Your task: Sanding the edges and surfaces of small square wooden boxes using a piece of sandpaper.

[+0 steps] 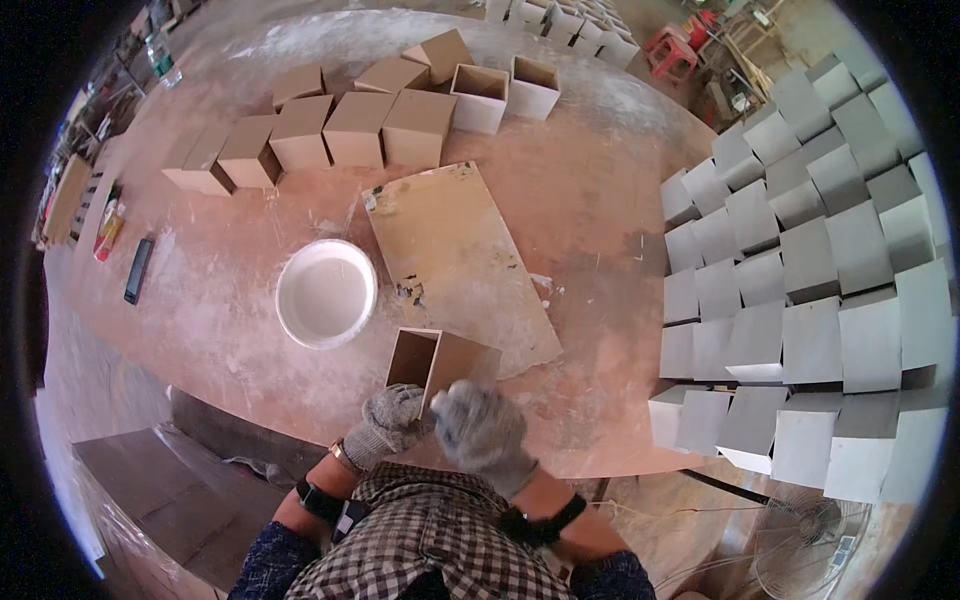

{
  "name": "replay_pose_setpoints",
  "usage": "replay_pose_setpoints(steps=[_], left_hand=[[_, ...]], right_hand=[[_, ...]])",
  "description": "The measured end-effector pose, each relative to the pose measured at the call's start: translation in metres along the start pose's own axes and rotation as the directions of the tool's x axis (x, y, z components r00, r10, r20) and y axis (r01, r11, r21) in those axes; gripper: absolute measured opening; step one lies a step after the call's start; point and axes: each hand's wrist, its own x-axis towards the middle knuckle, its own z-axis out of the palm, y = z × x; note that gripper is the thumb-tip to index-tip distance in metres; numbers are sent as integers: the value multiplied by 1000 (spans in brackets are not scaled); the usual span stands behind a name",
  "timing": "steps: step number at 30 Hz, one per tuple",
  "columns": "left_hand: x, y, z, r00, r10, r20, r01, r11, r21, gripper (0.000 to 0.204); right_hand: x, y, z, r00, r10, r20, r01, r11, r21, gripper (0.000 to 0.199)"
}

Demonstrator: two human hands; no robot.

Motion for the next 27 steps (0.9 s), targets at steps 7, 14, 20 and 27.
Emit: replay_pose_setpoints(steps=[7, 14, 20, 27], left_hand=[[0, -2, 6, 996, 57, -67, -54, 997, 47, 36], [-5, -5, 8, 997, 31, -76, -32, 999, -11, 40], [-7, 0, 12, 998, -38, -46, 38, 999, -12, 44], [-6, -7, 13, 999, 34, -6, -34, 999, -32, 46]], right_hand=[[29, 9, 4, 943, 331, -15, -331, 938, -100, 13], [43, 11, 16, 978, 202, -52, -201, 979, 34, 13], [31, -18, 4, 989, 136, -49, -137, 991, -12, 19], [44, 14, 24, 964, 261, -54, -263, 964, -29, 21]])
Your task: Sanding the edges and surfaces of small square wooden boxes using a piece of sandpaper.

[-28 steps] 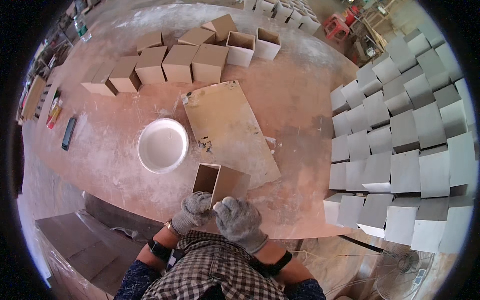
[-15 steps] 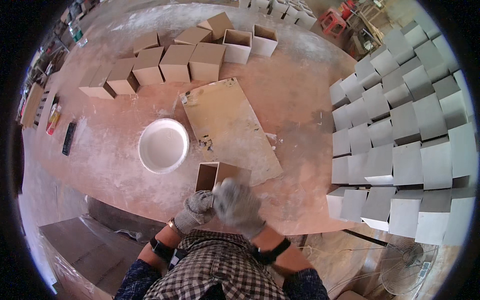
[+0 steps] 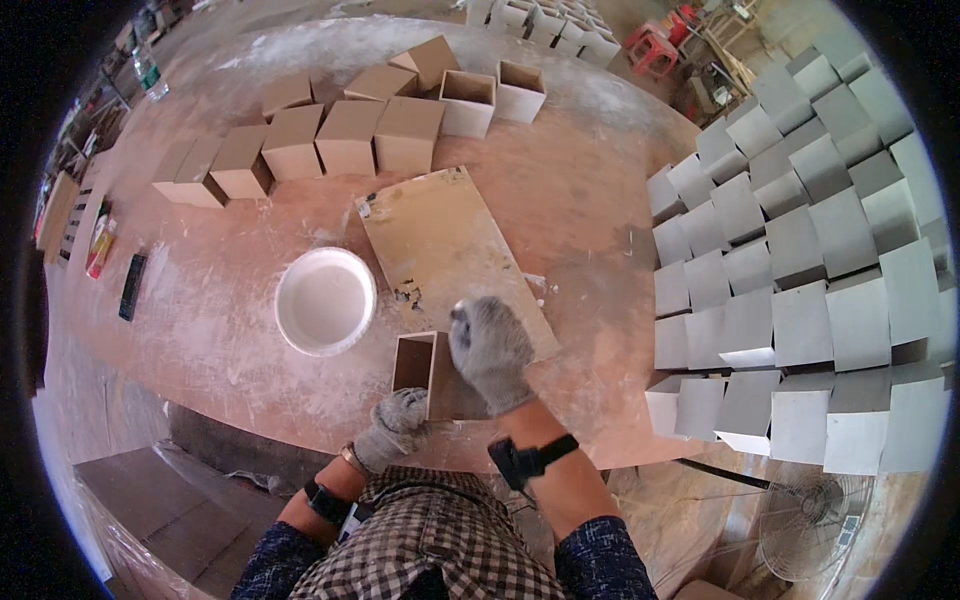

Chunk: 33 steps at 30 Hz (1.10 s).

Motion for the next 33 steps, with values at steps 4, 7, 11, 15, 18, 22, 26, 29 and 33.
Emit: replay_pose_setpoints(steps=[4, 7, 11, 15, 18, 22, 26, 29, 33], left_hand=[[0, 3, 0, 993, -109, 39, 106, 992, 67, 45], [-4, 1, -4, 989, -84, 119, 87, 996, -18, 45], [-2, -3, -4, 999, 34, -32, -33, 999, 37, 45], [0, 0, -1, 993, -97, 60, 92, 992, 82, 43], [1, 6, -3, 991, -110, 80, 112, 993, -20, 42], [8, 1, -13, 993, -60, -104, 44, 987, -155, 28], [-7, -20, -18, 995, -75, 64, 83, 988, -131, 44], [-23, -37, -13, 992, 46, -115, -64, 986, -155, 55], [-59, -35, -27, 948, -293, -124, 287, 956, -62, 57]], right_hand=[[-22, -24, -13, 988, -146, -52, 144, 989, -35, 24], [-32, -45, -25, 953, -290, -83, 301, 934, 192, 17], [3, -22, -6, 997, -82, -14, 82, 993, 83, 17], [0, -31, -8, 998, -61, 10, 61, 996, -63, 23], [-35, -46, -18, 978, -207, 19, 205, 976, 74, 27], [-15, -41, -1, 985, -170, 7, 167, 977, 134, 21], [3, -15, 22, 999, 13, 41, -15, 999, 44, 15], [-14, 4, 20, 861, 503, 72, -446, 681, 581, 14], [-43, 11, -25, 631, 746, 213, -568, 257, 782, 17]])
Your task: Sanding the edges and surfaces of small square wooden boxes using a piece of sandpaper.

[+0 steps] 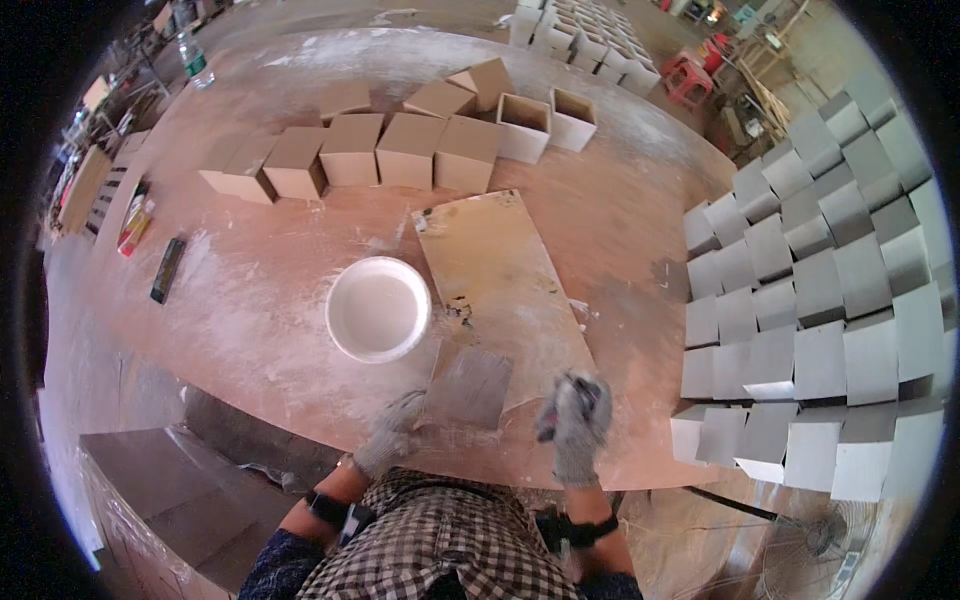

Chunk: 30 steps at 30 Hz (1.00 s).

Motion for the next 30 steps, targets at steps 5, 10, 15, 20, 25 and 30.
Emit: replay_pose_setpoints(steps=[5, 10, 15, 20, 25, 30], left_hand=[[-161, 55, -83, 843, -523, 127, 482, 838, 258, 27], [-270, 87, -109, 551, -794, 256, 702, 607, 373, 26], [-236, 76, -99, 541, -827, 151, 787, 562, 256, 26], [-171, 73, -113, 658, -749, 73, 734, 660, 162, 26], [-98, 79, -137, 773, -634, 23, 628, 769, 122, 26], [-42, 92, -156, 855, -518, -5, 516, 850, 106, 26]], right_hand=[[-62, -26, -72, 987, 108, -115, -105, 994, 30, 19], [-103, -14, -117, 962, 141, -232, -105, 981, 163, 17], [-107, 4, -135, 979, 159, -127, -150, 986, 76, 17], [-97, 7, -136, 985, 162, -54, -158, 985, 72, 22], [-81, 17, -130, 975, 200, -97, -175, 959, 224, 20], [-78, 38, -138, 982, 161, -95, -141, 972, 190, 19]])
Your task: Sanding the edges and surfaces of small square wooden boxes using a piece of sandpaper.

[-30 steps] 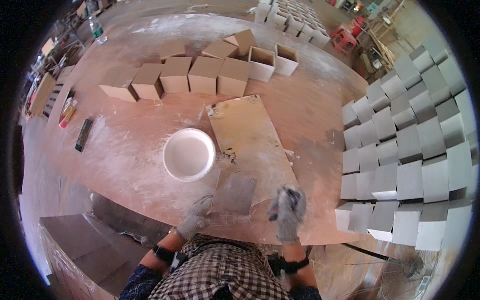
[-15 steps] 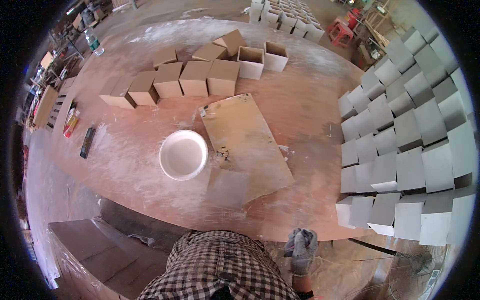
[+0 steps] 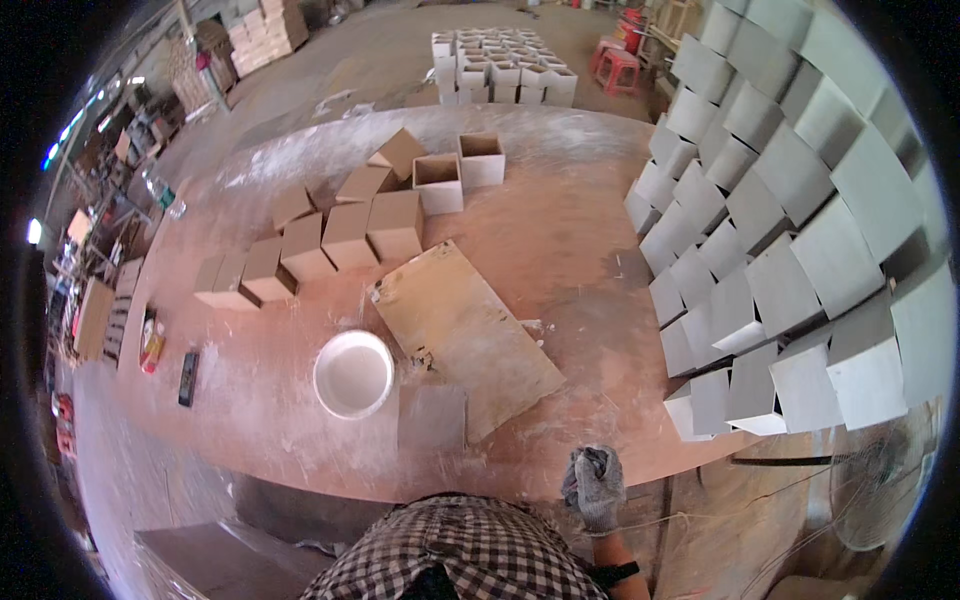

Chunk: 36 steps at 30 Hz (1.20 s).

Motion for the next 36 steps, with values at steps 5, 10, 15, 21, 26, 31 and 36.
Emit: replay_pose_setpoints(steps=[5, 10, 15, 21, 26, 31, 36], left_hand=[[35, 37, -15, 993, 119, 0, -119, 993, -2, 26], [59, 74, -28, 978, 207, -3, -207, 978, 8, 26], [81, 118, -49, 944, 329, -24, -328, 944, 31, 26], [113, 198, -81, 853, 516, -74, -507, 855, 109, 26], [155, 269, -104, 759, 639, -122, -614, 765, 194, 26], [199, 329, -115, 712, 686, -153, -630, 719, 292, 27], [240, 363, -118, 725, 671, -154, -592, 722, 357, 27]], right_hand=[[0, 6, -15, 994, 88, -67, -79, 989, 122, 21], [-1, 9, -20, 995, 32, -97, -24, 997, 76, 25], [-5, 27, -28, 994, -57, -96, 48, 994, -94, 19], [-1, 48, -44, 986, 156, -65, -139, 967, 213, 14], [8, 53, -51, 969, 244, -37, -215, 909, 358, 10], [6, 59, -55, 994, -84, -73, 84, 996, -5, 10], [13, 84, -60, 908, -339, -244, 239, 901, -363, 11]])
